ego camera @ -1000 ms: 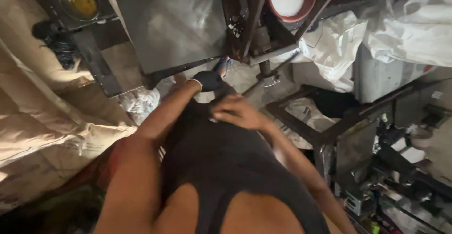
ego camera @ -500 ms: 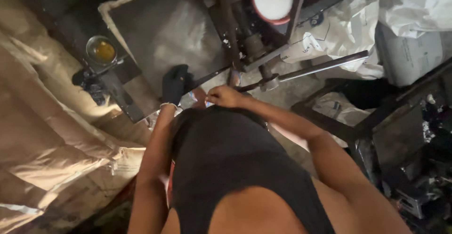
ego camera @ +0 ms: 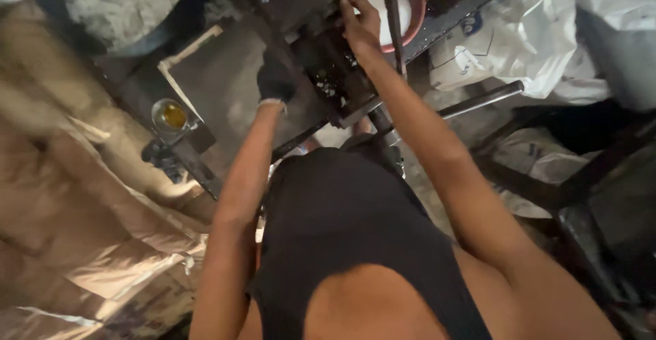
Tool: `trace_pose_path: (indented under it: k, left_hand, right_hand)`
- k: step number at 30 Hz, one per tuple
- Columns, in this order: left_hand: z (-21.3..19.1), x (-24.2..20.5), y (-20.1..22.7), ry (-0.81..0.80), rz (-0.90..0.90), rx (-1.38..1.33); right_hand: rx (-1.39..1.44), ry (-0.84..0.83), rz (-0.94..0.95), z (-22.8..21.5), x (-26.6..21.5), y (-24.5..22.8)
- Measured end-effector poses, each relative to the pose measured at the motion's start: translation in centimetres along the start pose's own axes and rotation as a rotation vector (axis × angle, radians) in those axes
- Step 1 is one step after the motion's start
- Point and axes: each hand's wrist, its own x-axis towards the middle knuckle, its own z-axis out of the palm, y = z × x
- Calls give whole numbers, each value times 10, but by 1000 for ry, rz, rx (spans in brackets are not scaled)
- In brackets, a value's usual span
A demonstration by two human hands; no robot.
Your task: The person operates a manual machine by turning a crank handle with their right hand while using their left hand to place and adjust rectangular metal blocks on a flat surface. The person repeatedly cycles the crank and handles the blocks in a continuous loop.
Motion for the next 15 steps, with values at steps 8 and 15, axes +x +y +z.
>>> trace_pose_path:
  k: [8,15]
  left_hand:
    - [13,67,-39,-236,-169,190]
    - [-17,33,-72,-248,-221,243]
  right_hand:
    - [-124,-183,103,15,37,39]
    - [-83,-388,-57,36,37,75]
